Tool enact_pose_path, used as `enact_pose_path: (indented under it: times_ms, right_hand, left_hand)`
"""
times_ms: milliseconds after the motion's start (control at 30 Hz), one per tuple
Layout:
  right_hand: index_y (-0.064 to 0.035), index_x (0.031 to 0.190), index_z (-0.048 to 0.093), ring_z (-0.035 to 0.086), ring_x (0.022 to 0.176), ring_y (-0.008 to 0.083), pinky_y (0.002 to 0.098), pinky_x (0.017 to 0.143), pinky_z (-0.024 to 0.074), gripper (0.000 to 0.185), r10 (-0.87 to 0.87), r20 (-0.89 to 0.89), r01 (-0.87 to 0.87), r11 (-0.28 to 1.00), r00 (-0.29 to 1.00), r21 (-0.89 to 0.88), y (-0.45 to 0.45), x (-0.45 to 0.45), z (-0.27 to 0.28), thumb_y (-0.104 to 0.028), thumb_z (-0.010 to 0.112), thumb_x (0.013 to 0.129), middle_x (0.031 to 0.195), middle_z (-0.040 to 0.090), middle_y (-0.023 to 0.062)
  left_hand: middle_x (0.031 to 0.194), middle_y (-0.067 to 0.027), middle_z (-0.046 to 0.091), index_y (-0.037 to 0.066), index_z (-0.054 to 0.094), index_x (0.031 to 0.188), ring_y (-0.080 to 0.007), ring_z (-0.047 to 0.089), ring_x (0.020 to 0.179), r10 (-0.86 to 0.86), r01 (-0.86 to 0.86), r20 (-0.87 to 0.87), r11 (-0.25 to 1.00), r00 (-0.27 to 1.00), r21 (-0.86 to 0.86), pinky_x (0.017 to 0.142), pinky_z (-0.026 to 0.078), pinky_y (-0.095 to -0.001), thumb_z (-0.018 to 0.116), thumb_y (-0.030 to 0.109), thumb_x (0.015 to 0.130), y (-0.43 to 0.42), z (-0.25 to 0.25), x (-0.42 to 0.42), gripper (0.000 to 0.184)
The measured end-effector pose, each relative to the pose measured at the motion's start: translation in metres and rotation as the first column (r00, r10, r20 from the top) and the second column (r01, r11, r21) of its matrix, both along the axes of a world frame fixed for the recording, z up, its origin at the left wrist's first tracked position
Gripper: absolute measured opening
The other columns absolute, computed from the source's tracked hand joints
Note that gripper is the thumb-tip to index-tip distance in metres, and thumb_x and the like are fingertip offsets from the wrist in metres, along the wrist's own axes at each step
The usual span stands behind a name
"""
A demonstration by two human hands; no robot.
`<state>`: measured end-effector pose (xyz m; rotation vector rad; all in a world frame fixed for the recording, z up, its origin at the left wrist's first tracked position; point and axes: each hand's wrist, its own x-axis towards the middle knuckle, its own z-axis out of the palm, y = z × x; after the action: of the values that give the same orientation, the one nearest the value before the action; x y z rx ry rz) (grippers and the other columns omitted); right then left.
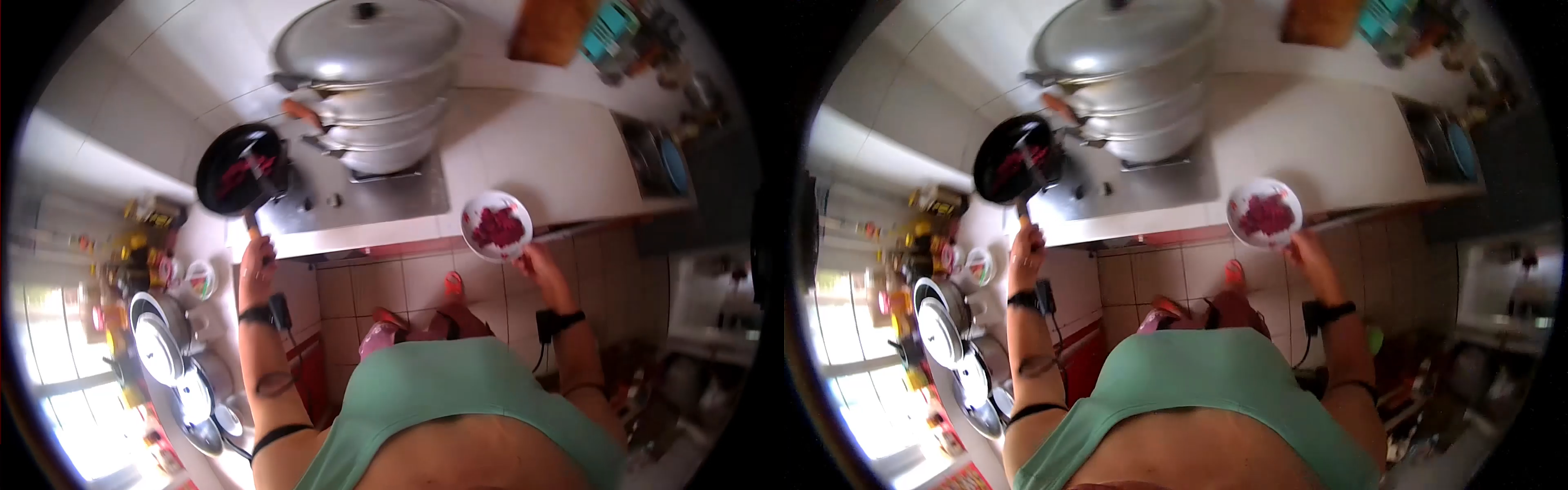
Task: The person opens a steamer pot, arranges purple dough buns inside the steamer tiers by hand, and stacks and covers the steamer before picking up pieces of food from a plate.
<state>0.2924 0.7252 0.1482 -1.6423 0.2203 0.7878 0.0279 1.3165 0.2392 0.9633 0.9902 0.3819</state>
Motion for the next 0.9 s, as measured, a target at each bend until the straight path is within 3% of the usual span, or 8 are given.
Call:
enact_pose_path:
  times_ms: [33,133,233,333,400,533,700,900]
  right_hand:
    - [-0.0037,0.087,0.065,0.057,0.05,0.0118,0.0254,0.041,0.042,0.027,-0.056,-0.001,0.056,0.998,0.998,0.008,-0.006,0.007,0.001,-0.027,0.054,0.094,0.071,0.067,0.0073]
    - [-0.0019,0.086,0.064,0.058,0.049,0.0128,0.0265,0.04,0.0424,0.028,-0.082,0.015,0.082,0.996,0.997,0.024,-0.037,0.045,-0.002,-0.027,0.055,0.094,0.071,0.067,0.0098]
    - [0.0001,0.093,0.063,0.059,0.051,0.0123,0.0261,0.042,0.0444,0.026,-0.122,-0.018,0.123,0.992,0.992,0.024,-0.055,0.097,-0.019,-0.024,0.054,0.094,0.076,0.069,0.0118]
    - [0.0016,0.099,0.062,0.061,0.056,0.0111,0.0257,0.048,0.0482,0.023,-0.149,-0.021,0.15,0.988,0.989,0.04,-0.063,0.133,-0.033,-0.017,0.051,0.093,0.081,0.07,0.013]
    - [0.002,0.1,0.061,0.063,0.06,0.0125,0.0267,0.05,0.0494,0.022,-0.109,-0.058,0.108,0.994,0.992,-0.023,-0.073,0.161,-0.051,-0.015,0.051,0.092,0.083,0.07,0.0131]
    - [0.0032,0.099,0.06,0.062,0.063,0.0144,0.027,0.055,0.0496,0.02,-0.17,-0.09,0.175,0.983,0.981,0.051,-0.078,0.188,-0.054,-0.012,0.051,0.09,0.083,0.07,0.0144]
    - [0.0033,0.097,0.059,0.058,0.06,0.0145,0.0274,0.052,0.0469,0.017,-0.181,-0.099,0.189,0.979,0.978,0.079,-0.094,0.203,-0.075,-0.011,0.053,0.09,0.085,0.07,0.0159]
    - [0.004,0.096,0.06,0.058,0.06,0.0155,0.0272,0.053,0.05,0.016,-0.161,-0.087,0.175,0.969,0.983,0.173,-0.114,0.201,-0.073,-0.011,0.053,0.091,0.085,0.07,0.0165]
  left_hand:
    - [0.075,0.0031,0.05,0.012,0.058,0.088,-0.0074,0.048,0.066,-0.006,0.006,-0.017,0.999,1.0,0.036,0.058,0.039,-0.0224,0.063,0.022,0.09,-0.022,0.008,-0.009,0.011]
    - [0.065,0.005,0.043,0.014,0.052,0.082,-0.0069,0.042,0.057,0.041,-0.04,-0.019,0.999,0.999,0.017,0.052,0.032,-0.0206,0.067,0.021,0.087,-0.054,-0.042,-0.059,0.017]
    - [0.063,0.0015,0.05,0.013,0.051,0.085,-0.0078,0.045,0.049,0.079,-0.061,-0.128,0.988,0.989,0.139,0.041,0.032,-0.0211,0.066,0.021,0.084,-0.132,-0.047,-0.102,0.017]
    - [0.06,0.0006,0.052,0.011,0.054,0.088,-0.008,0.04,0.038,-0.027,0.067,-0.254,0.986,0.967,0.15,0.034,0.029,-0.0216,0.067,0.023,0.083,-0.192,-0.053,-0.154,0.019]
    - [0.062,-0.0008,0.053,0.009,0.056,0.089,-0.008,0.043,0.042,0.062,-0.043,-0.217,0.995,0.974,0.091,0.036,0.034,-0.0208,0.065,0.013,0.084,-0.247,-0.038,-0.153,0.012]
    - [0.065,-0.0011,0.054,0.007,0.057,0.093,-0.0089,0.045,0.044,0.013,-0.007,-0.293,1.0,0.956,0.022,0.038,0.036,-0.0209,0.063,0.007,0.082,-0.321,-0.033,-0.154,0.013]
    - [0.061,-0.0007,0.054,0.004,0.058,0.084,-0.0098,0.048,0.045,-0.15,0.203,-0.439,0.976,0.886,0.078,0.042,0.039,-0.0227,0.065,0.01,0.08,-0.357,-0.022,-0.122,0.01]
    - [0.063,-0.0007,0.056,0.004,0.059,0.083,-0.0101,0.051,0.049,-0.324,0.378,-0.396,0.923,0.859,0.065,0.044,0.041,-0.0248,0.066,0.014,0.081,-0.365,-0.049,-0.106,0.013]
